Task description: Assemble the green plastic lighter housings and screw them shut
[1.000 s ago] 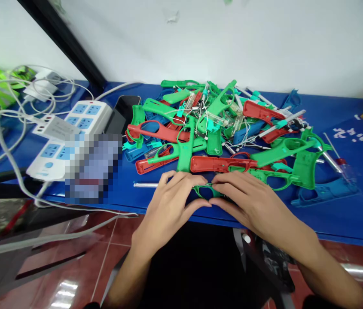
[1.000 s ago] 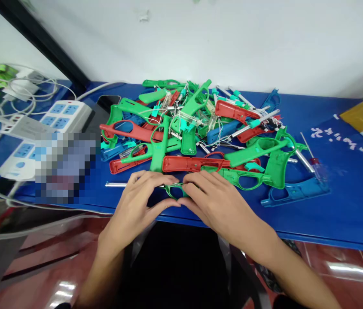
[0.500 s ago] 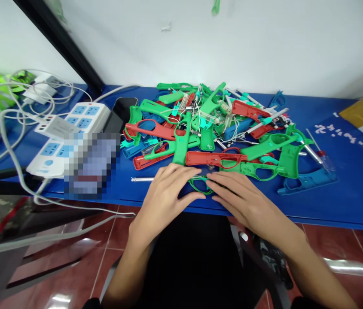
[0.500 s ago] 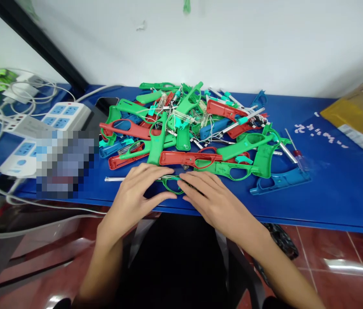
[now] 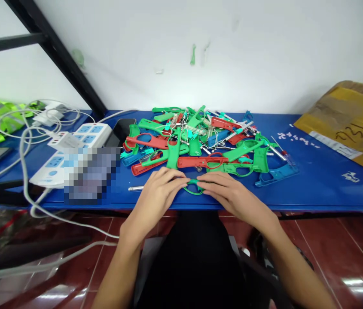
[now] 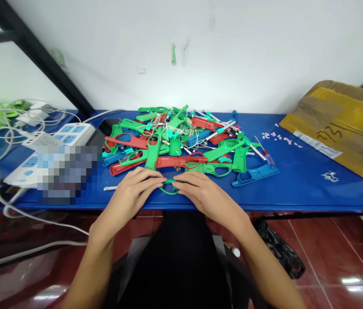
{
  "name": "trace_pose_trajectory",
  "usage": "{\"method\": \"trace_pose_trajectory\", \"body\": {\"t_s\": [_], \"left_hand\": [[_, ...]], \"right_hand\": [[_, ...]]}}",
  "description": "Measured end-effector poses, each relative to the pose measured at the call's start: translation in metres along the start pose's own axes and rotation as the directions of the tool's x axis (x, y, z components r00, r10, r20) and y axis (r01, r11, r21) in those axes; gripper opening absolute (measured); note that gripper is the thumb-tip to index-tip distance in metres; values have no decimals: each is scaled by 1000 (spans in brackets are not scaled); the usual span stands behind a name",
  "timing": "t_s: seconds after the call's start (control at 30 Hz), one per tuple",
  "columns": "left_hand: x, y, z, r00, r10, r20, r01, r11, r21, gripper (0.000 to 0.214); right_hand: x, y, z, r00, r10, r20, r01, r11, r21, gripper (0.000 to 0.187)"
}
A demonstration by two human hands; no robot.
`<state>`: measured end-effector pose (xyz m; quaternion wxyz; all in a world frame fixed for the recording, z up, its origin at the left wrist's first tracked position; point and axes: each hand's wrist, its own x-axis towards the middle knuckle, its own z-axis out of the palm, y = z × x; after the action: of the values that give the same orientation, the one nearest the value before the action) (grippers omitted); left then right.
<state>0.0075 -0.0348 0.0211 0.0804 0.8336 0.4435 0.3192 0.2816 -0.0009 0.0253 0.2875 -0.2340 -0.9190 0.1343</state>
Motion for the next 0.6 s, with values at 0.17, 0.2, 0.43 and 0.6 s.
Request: {"method": "trace_pose_trajectory", "body": {"t_s": [0.17, 0.2, 0.43, 0.6], "left_hand": [[8, -16, -4, 998, 53, 42, -47, 990, -131, 24], [10, -18, -4, 997, 54, 52, -45, 987, -152, 25], [9, -17, -13, 988, 70, 141, -57, 994, -90, 31], [-5, -22, -26, 995, 5, 103, -2, 1000, -27, 35]], "right_hand": [[-1, 1, 1, 1000, 22, -8, -22, 1000, 19, 34], [-1, 1, 1, 1000, 25, -3, -25, 999, 20, 34], [-2, 2, 2, 1000, 22, -4, -22, 1000, 13, 35], [-2, 0, -1, 999, 40, -8, -40, 999, 32, 35]]}}
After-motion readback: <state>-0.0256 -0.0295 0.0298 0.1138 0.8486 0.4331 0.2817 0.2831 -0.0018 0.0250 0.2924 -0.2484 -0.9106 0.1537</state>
